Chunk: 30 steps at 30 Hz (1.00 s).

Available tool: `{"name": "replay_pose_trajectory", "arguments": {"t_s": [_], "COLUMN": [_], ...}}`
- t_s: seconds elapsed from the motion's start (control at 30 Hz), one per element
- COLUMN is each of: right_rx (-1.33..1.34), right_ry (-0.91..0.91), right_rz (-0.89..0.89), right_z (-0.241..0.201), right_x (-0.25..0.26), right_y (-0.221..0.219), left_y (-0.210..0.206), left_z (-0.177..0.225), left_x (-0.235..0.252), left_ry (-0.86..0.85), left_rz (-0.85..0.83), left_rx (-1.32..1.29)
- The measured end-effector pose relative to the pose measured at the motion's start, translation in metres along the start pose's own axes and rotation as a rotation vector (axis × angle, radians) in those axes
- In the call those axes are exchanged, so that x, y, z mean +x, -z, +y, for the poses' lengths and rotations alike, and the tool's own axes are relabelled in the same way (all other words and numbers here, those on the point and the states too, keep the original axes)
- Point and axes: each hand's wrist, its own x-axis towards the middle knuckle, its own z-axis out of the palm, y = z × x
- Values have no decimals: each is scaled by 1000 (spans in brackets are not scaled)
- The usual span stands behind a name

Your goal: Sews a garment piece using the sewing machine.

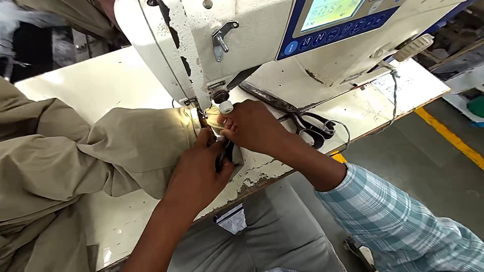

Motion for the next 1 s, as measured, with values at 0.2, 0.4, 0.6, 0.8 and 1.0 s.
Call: {"name": "replay_pose_trajectory", "arguments": {"t_s": [0.2,0.4,0.6,0.8,1.0], "right_rx": [42,98,-192,-18,69], "right_ry": [-90,-141,44,34,-55], "right_rz": [20,74,276,25,35], "right_z": [-2,0,-10,-8,-10], "right_x": [2,3,-1,-1,1], "right_y": [3,-10,-18,-8,-17], "left_y": [7,6,7,5,5], "left_z": [7,6,5,4,6], "left_x": [3,2,2,0,0], "left_ry": [79,70,73,67,72], "left_rz": [-81,-62,-79,-50,-25], "left_rx": [-10,-11,-6,-12,2]}}
